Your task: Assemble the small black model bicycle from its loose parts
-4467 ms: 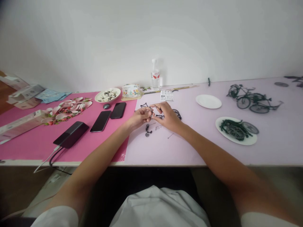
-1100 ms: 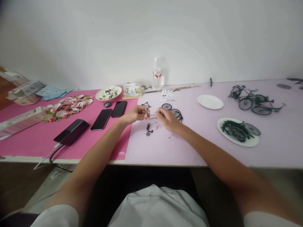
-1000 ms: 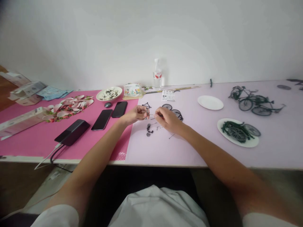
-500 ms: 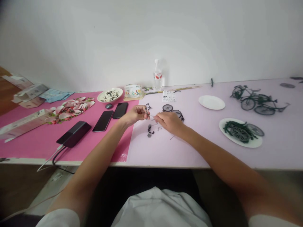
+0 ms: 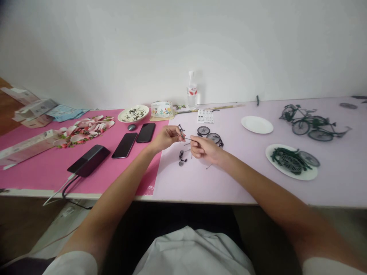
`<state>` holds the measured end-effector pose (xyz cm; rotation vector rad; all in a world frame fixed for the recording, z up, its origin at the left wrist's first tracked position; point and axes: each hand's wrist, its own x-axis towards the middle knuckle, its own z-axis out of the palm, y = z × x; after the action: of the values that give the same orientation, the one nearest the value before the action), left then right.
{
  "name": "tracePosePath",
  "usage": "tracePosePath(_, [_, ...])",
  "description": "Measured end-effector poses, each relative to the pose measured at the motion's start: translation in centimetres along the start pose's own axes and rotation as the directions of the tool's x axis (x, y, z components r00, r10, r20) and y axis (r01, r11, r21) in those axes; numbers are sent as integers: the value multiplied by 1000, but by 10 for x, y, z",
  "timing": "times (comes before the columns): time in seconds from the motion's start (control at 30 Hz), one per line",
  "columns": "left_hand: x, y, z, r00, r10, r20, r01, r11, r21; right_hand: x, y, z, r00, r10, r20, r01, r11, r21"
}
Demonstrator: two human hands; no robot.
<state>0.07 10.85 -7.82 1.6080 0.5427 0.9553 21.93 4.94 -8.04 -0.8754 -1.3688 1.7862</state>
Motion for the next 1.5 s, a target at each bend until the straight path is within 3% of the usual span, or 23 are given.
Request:
tracePosePath(0.1, [1, -3, -1, 1000, 6, -23, -6, 1000, -14, -3, -1, 4, 986, -110, -122, 89, 982, -165])
tracePosePath(0.17, [0, -3, -1, 998, 2, -59, -3, 1000, -24, -5, -2, 5, 940, -293, -174, 193, 878, -437])
tracePosePath(0.23, [0, -3, -1, 996, -11, -92, 9, 1000, -19, -6, -1, 4, 853, -504, -133, 257, 629, -734])
tracePosePath(0.3, [0, -2, 0, 991, -31, -131, 32, 999, 3, -5, 1, -1, 767, -641, -22, 259, 341, -903])
tracePosePath(0.37, [0, -2, 0, 983, -48, -176, 55, 998, 33, -3, 3, -8, 717, -692, 80, 235, 132, -963])
tracePosePath(0.47, [-1, -3, 2, 974, -61, -220, 80, 994, 74, -1, 3, -14, 693, -701, 170, 167, -74, -983])
tracePosePath(0.57, [-1, -3, 5, 973, -44, -225, 68, 993, 100, -4, 0, -13, 695, -688, 209, 112, -183, -977])
tracePosePath(0.7, [-2, -4, 10, 969, -3, -248, 30, 994, 103, -6, -1, -6, 719, -665, 202, 71, -219, -973])
tracePosePath(0.8, [-2, -3, 13, 962, -6, -272, 33, 995, 97, -5, 2, -3, 745, -646, 163, 45, -195, -980])
tracePosePath(0.9, [-2, -3, 15, 955, -12, -298, 40, 996, 86, -4, 5, 0, 763, -641, 79, 34, -82, -996])
tracePosePath(0.97, [-2, -3, 17, 949, -8, -315, 33, 997, 75, -5, 5, 5, 772, -636, -1, 68, 84, -994])
tracePosePath(1.03, [-2, -3, 19, 942, 2, -335, 22, 997, 68, -8, 4, 10, 799, -596, -85, 143, 325, -935])
tracePosePath(1.13, [-2, -3, 23, 933, 22, -358, 8, 997, 82, -11, -1, 19, 869, -459, -187, 216, 690, -691])
tracePosePath(1.23, [-3, -3, 27, 919, 74, -386, -36, 994, 105, -11, -5, 23, 925, -298, -234, 188, 898, -398])
tracePosePath(1.37, [-3, 0, 32, 898, 157, -411, -119, 986, 116, -11, -13, 19, 982, -85, -166, 76, 995, -57])
tracePosePath(1.5, [-3, 3, 35, 905, 175, -388, -131, 982, 137, -12, -17, 14, 988, -56, -145, 46, 996, -71])
